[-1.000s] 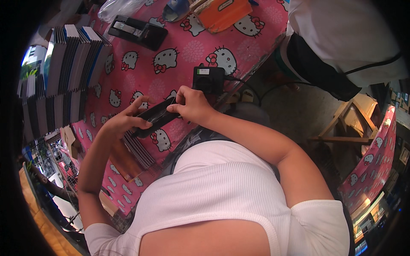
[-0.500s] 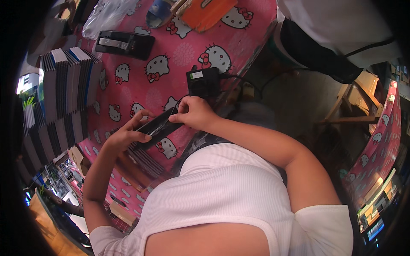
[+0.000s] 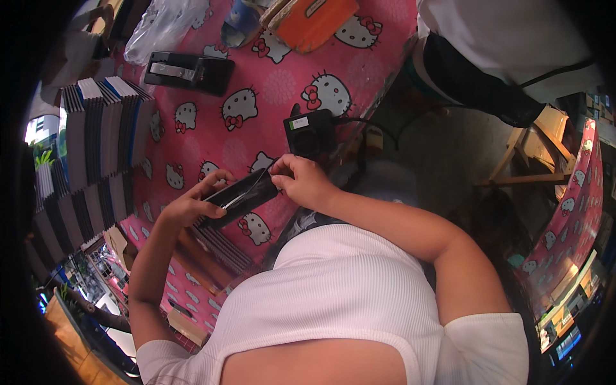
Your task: The person attaches a small device to a notebook cover using tape and then prepares several other covers by hand.
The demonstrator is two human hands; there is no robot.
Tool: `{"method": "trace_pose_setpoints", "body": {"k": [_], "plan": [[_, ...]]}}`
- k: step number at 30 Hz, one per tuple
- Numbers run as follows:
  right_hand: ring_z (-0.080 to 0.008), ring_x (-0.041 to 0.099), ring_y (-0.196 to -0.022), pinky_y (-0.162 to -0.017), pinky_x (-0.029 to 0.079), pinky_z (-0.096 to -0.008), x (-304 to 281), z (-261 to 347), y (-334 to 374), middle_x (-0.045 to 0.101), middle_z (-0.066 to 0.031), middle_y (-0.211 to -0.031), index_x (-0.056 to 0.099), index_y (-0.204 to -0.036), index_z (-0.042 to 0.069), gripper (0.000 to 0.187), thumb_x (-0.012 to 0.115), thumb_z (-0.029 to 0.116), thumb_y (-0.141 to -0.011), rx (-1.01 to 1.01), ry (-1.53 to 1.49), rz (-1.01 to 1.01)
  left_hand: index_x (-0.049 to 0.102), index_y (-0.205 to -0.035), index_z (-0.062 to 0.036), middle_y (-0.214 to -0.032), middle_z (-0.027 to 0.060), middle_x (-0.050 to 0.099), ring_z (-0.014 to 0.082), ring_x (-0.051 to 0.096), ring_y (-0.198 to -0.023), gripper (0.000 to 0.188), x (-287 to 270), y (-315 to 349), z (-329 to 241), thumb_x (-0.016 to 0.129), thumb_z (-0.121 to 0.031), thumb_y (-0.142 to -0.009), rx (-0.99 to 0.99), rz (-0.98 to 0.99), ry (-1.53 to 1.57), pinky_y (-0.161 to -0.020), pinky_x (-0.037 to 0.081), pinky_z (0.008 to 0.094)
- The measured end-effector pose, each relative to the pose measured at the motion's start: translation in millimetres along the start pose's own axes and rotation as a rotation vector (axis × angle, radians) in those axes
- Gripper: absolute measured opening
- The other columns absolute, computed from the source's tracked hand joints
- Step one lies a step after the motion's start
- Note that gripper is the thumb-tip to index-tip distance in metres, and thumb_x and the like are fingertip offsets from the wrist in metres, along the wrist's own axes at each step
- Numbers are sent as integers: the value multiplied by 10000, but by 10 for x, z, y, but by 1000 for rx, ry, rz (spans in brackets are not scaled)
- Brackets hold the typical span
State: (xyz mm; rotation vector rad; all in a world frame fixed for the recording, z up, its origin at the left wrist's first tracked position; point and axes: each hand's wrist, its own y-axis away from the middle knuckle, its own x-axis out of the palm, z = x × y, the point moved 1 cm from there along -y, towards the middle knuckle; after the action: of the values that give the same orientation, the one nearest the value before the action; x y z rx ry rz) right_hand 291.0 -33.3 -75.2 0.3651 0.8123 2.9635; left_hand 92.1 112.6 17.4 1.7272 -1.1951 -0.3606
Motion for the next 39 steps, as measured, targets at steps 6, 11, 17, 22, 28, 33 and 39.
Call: {"method": "trace_pose_setpoints", "body": {"k": [6, 11, 17, 22, 28, 33, 39], "plan": [[-78, 578, -778, -688, 479, -247, 39, 38, 37, 635, -41, -882, 574, -1063, -9, 180, 555, 28, -888, 14, 36, -17, 400, -1288, -148, -1057, 88, 555, 191, 565, -986, 690, -8, -24, 18, 703, -135, -667, 9, 54, -37, -831, 444, 297], [-83, 586, -752, -665, 480, -245, 59, 20, 37, 640, -50, -854, 576, -1070, -9, 191, 562, 29, -884, -34, 68, -69, 379, -1277, -132, -1117, 128, 552, 235, 580, -1013, 735, 38, -35, 17, 721, -125, -627, -25, 26, -7, -866, 463, 320], [-190, 674, -721, -675, 517, -308, 59, 92, 71, 677, -124, -780, 621, -979, -19, 161, 609, 41, -831, -120, 107, -171, 395, -1300, -130, -1077, 91, 546, 191, 562, -971, 690, 122, 20, -16, 690, -123, -676, 78, 28, 41, -832, 463, 304], [-114, 638, -681, -623, 493, -275, 33, 9, 51, 669, -94, -784, 629, -982, -25, 145, 601, 33, -853, -243, 162, -186, 397, -1302, -107, -1051, 98, 555, 180, 567, -939, 688, 178, 34, -6, 685, -121, -678, 78, -11, 23, -797, 486, 292], [-197, 657, -679, -633, 501, -310, -9, -47, -3, 654, -174, -820, 634, -979, -34, 160, 578, 10, -836, -630, 427, -218, 409, -1293, -95, -1019, 119, 568, 179, 602, -838, 649, 286, 72, 44, 676, -80, -702, 105, -53, 198, -657, 552, 312], [-333, 638, -733, -645, 505, -377, -40, -129, -30, 629, -208, -809, 635, -987, -25, 176, 558, 0, -830, -365, 402, 61, 422, -1283, -106, -974, 116, 563, 183, 615, -790, 624, 348, 75, 18, 670, -52, -714, 80, -149, 173, -583, 560, 320], [-254, 639, -769, -640, 518, -339, -276, 366, 165, 625, -158, -864, 667, -931, 20, 148, 670, 39, -784, -770, 764, 98, 442, -1274, -135, -919, 106, 531, 180, 603, -766, 607, 416, 181, -51, 676, -82, -716, 36, -238, 160, -559, 547, 313]]}}
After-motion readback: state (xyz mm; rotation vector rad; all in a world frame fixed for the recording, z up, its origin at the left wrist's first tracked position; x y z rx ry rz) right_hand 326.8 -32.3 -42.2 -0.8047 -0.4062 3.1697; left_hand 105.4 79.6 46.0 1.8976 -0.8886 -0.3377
